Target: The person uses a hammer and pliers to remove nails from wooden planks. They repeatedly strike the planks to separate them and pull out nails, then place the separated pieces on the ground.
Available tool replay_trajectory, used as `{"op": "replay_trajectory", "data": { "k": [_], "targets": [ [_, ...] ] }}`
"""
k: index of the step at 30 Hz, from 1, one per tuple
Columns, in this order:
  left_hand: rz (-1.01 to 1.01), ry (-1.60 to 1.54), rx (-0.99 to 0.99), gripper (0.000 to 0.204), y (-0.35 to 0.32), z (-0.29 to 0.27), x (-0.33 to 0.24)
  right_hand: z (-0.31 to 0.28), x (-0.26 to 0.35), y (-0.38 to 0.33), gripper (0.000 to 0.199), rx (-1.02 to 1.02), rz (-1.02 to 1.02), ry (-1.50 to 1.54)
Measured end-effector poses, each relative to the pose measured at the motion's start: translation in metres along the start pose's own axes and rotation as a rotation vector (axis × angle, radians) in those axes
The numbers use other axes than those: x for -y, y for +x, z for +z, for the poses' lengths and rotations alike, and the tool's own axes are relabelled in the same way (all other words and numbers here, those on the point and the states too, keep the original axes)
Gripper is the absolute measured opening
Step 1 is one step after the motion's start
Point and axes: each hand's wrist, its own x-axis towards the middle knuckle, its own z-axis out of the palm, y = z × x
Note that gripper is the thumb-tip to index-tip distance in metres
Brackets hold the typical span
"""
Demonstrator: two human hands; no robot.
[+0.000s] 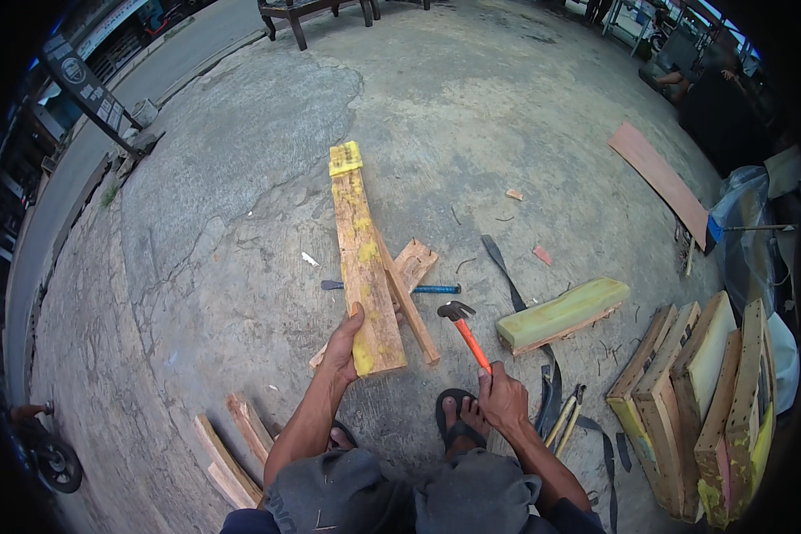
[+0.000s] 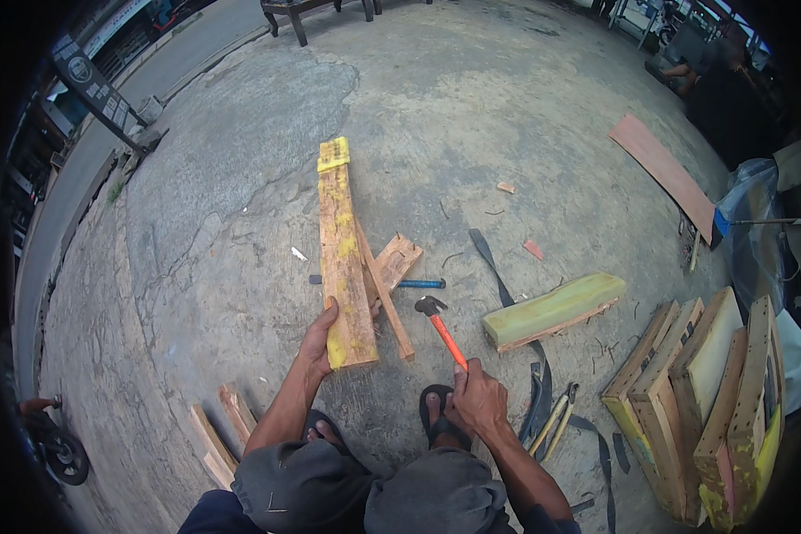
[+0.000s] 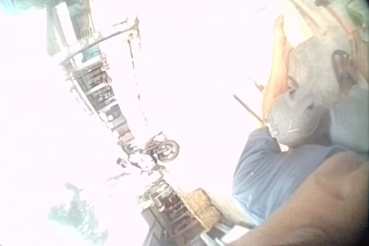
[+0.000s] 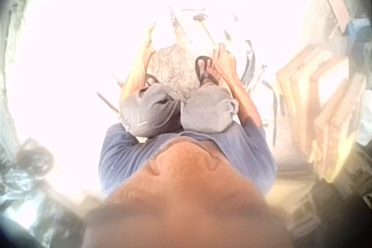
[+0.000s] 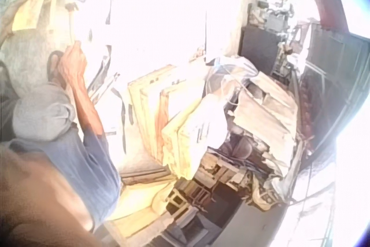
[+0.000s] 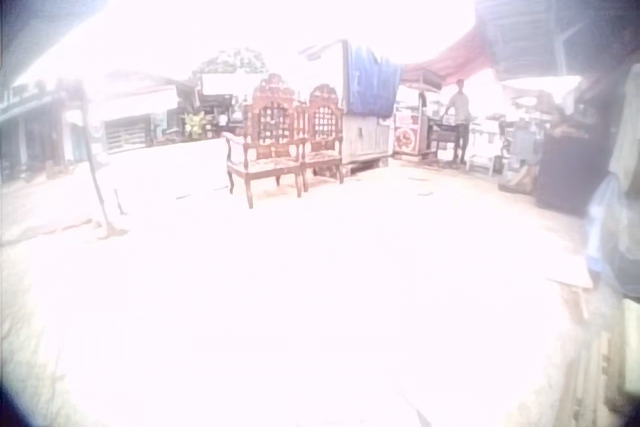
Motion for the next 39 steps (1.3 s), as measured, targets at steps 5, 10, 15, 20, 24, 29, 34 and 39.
{"op": "replay_trajectory", "data": {
  "k": [5, 10, 15, 20, 24, 29, 34, 39],
  "targets": [
    [0.063, -0.165, 0.141, 0.072, -0.005, 0.034, -0.008, -0.015, -0.01, 0.03, 0.052, -0.356, -0.048, -0.172],
    [0.033, -0.128, 0.113, 0.071, -0.013, 0.047, 0.002, -0.021, 0.105, 0.071, 0.066, 0.146, -0.065, 0.459],
    [0.005, -0.08, -0.052, 0.069, -0.014, 0.039, 0.014, 0.015, 0.114, 0.106, 0.074, 0.614, 0.001, 0.706],
    [0.002, -0.083, -0.019, 0.072, -0.034, 0.017, 0.006, 0.041, 0.104, 0.074, 0.059, 0.203, 0.013, 0.336],
    [-0.07, -0.097, 0.039, 0.079, -0.078, -0.04, -0.026, -0.032, 0.055, 0.097, 0.058, 0.23, -0.137, 0.1],
    [-0.3, -0.016, 0.104, 0.085, -0.147, -0.1, -0.059, -0.119, -0.031, 0.154, 0.052, 0.365, -0.259, -0.154],
    [-0.262, 0.192, -0.168, 0.084, -0.147, -0.093, -0.03, -0.076, -0.048, 0.148, 0.045, -0.4, -0.461, -0.453],
    [-0.294, -0.024, -0.058, 0.084, -0.144, -0.058, -0.009, 0.035, -0.034, 0.061, 0.044, -0.217, -0.058, -0.181]
  ]
}}
